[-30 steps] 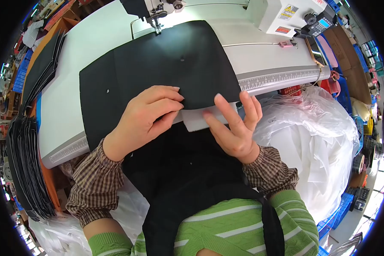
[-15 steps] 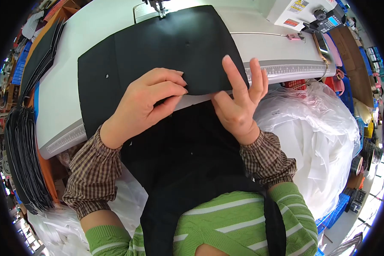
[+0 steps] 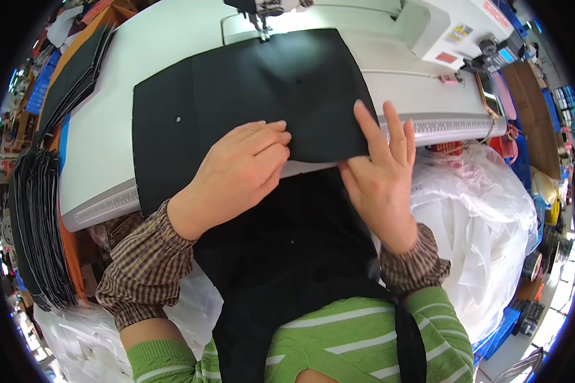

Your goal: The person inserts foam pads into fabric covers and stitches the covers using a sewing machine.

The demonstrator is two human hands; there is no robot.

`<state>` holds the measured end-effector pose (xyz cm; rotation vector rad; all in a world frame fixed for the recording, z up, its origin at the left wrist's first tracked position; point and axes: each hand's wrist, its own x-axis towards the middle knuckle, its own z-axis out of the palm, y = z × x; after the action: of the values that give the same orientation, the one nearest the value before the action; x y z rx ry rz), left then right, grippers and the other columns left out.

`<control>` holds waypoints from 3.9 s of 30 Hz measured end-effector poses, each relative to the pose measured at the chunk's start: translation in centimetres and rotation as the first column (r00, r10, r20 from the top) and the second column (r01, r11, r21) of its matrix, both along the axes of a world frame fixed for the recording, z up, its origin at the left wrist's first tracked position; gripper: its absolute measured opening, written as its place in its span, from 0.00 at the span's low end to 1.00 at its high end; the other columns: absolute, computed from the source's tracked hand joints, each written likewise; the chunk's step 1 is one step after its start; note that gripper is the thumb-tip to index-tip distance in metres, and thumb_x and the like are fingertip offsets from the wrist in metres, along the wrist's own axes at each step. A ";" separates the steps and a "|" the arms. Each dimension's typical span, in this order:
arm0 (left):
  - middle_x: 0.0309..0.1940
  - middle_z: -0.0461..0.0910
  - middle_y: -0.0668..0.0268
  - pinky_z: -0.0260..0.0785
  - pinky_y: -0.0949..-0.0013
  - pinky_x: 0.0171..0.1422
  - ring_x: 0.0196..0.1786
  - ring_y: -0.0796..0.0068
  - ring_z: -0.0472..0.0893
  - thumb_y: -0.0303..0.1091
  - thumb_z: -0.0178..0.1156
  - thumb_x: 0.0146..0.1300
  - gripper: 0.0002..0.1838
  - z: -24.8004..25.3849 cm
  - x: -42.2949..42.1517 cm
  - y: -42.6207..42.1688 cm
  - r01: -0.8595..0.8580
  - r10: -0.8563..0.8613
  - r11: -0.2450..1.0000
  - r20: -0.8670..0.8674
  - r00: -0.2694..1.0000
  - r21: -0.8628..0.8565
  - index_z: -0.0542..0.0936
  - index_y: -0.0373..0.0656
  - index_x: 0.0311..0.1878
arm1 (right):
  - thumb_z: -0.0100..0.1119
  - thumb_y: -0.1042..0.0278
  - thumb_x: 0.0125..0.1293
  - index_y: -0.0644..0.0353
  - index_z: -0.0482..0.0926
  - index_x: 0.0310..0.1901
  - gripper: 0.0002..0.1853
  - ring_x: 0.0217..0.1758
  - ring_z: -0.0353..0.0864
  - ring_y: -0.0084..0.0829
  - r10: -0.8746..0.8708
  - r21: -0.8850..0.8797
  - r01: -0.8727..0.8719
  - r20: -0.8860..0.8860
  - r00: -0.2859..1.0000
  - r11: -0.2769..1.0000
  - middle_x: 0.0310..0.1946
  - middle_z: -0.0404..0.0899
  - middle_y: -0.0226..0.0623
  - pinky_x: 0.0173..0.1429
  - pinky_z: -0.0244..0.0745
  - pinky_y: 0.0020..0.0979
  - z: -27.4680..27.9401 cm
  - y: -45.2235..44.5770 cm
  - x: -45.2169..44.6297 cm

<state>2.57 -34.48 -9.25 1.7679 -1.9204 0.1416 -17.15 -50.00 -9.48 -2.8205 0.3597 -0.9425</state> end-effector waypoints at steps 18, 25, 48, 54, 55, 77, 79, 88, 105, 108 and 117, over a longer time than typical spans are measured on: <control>0.64 0.80 0.63 0.69 0.61 0.73 0.68 0.61 0.77 0.40 0.67 0.68 0.19 -0.4 7.4 -3.4 -0.101 0.087 0.994 0.245 0.966 0.044 0.84 0.43 0.58 | 0.68 0.71 0.65 0.58 0.87 0.50 0.12 0.63 0.83 0.41 0.606 -0.100 -0.632 -0.202 0.769 0.769 0.56 0.86 0.30 0.65 0.79 0.38 1.0 -5.7 7.5; 0.63 0.79 0.63 0.69 0.61 0.72 0.66 0.60 0.77 0.44 0.69 0.67 0.20 -0.9 9.5 -5.3 -0.166 0.153 0.985 0.236 0.960 0.040 0.84 0.46 0.59 | 0.68 0.70 0.66 0.55 0.87 0.52 0.13 0.66 0.81 0.42 0.659 0.036 -0.678 -0.277 0.699 0.734 0.57 0.86 0.29 0.67 0.77 0.40 1.7 -6.6 7.9; 0.59 0.81 0.64 0.72 0.60 0.68 0.62 0.63 0.81 0.41 0.70 0.64 0.19 -1.4 4.3 -3.5 -0.218 0.229 0.973 0.199 0.953 -0.073 0.84 0.44 0.55 | 0.67 0.71 0.66 0.56 0.88 0.52 0.13 0.68 0.79 0.43 0.678 0.168 -0.658 -0.205 0.705 0.734 0.59 0.86 0.29 0.70 0.72 0.42 0.1 -7.0 7.8; 0.63 0.81 0.63 0.69 0.57 0.75 0.69 0.61 0.78 0.32 0.72 0.61 0.19 -1.5 1.5 0.1 -0.148 0.148 0.989 0.011 0.989 -0.002 0.84 0.40 0.56 | 0.67 0.70 0.65 0.55 0.88 0.53 0.14 0.68 0.80 0.42 0.694 0.133 -0.683 -0.207 0.689 0.718 0.59 0.86 0.29 0.69 0.72 0.42 -0.1 -6.7 6.9; 0.65 0.81 0.63 0.68 0.56 0.77 0.71 0.61 0.77 0.31 0.72 0.61 0.19 -1.6 1.8 0.2 -0.139 0.139 0.990 -0.019 0.990 0.009 0.84 0.40 0.56 | 0.67 0.70 0.65 0.55 0.88 0.53 0.15 0.68 0.80 0.42 0.698 0.131 -0.688 -0.211 0.684 0.714 0.59 0.86 0.29 0.69 0.72 0.42 -0.1 -6.8 7.1; 0.65 0.82 0.63 0.65 0.56 0.78 0.74 0.59 0.74 0.30 0.69 0.65 0.17 -1.8 6.9 -2.5 -0.143 0.143 0.990 -0.043 0.989 0.004 0.85 0.41 0.57 | 0.66 0.69 0.66 0.54 0.87 0.55 0.16 0.71 0.77 0.40 0.679 0.086 -0.682 -0.250 0.691 0.726 0.61 0.85 0.28 0.70 0.71 0.39 0.6 -8.7 11.4; 0.65 0.82 0.64 0.65 0.57 0.78 0.74 0.59 0.74 0.30 0.69 0.65 0.17 -1.9 7.5 -2.8 -0.151 0.151 0.988 -0.035 0.988 -0.003 0.85 0.41 0.57 | 0.66 0.69 0.66 0.54 0.87 0.55 0.16 0.71 0.77 0.39 0.676 0.077 -0.682 -0.251 0.693 0.727 0.61 0.85 0.27 0.70 0.71 0.39 0.5 -8.9 11.9; 0.62 0.83 0.68 0.66 0.61 0.77 0.71 0.64 0.77 0.37 0.67 0.69 0.13 -2.7 9.9 -4.3 -0.183 0.184 0.981 0.014 0.983 -0.068 0.85 0.44 0.53 | 0.65 0.68 0.67 0.52 0.88 0.51 0.12 0.68 0.79 0.35 0.655 -0.028 -0.679 -0.236 0.718 0.734 0.58 0.86 0.22 0.68 0.72 0.35 0.4 -10.1 14.1; 0.62 0.84 0.66 0.68 0.62 0.73 0.69 0.62 0.78 0.34 0.65 0.71 0.13 -3.0 14.1 -7.5 -0.186 0.193 0.978 0.072 0.979 -0.095 0.84 0.43 0.56 | 0.65 0.68 0.69 0.54 0.89 0.49 0.10 0.66 0.81 0.36 0.629 -0.101 -0.646 -0.158 0.761 0.756 0.57 0.88 0.24 0.67 0.75 0.36 -0.4 -11.5 15.5; 0.60 0.85 0.65 0.70 0.63 0.71 0.65 0.62 0.80 0.34 0.65 0.71 0.13 -2.9 14.9 -8.2 -0.175 0.187 0.976 0.087 0.978 -0.130 0.84 0.43 0.56 | 0.66 0.69 0.69 0.57 0.89 0.49 0.10 0.66 0.82 0.38 0.630 -0.085 -0.644 -0.144 0.763 0.760 0.56 0.89 0.28 0.68 0.76 0.38 -0.2 -11.7 15.3; 0.49 0.87 0.64 0.70 0.61 0.68 0.55 0.62 0.82 0.36 0.64 0.72 0.10 -1.5 16.5 -9.3 -0.263 0.263 0.965 0.038 0.964 0.006 0.85 0.42 0.49 | 0.65 0.65 0.69 0.53 0.87 0.42 0.06 0.61 0.83 0.33 0.622 -0.094 -0.628 -0.085 0.778 0.773 0.51 0.89 0.23 0.65 0.76 0.34 -0.3 -12.1 15.3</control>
<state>19.05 -43.75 -10.80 2.0353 -1.7050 0.2591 -1.84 -62.07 -9.81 -2.7416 -0.6318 -0.7475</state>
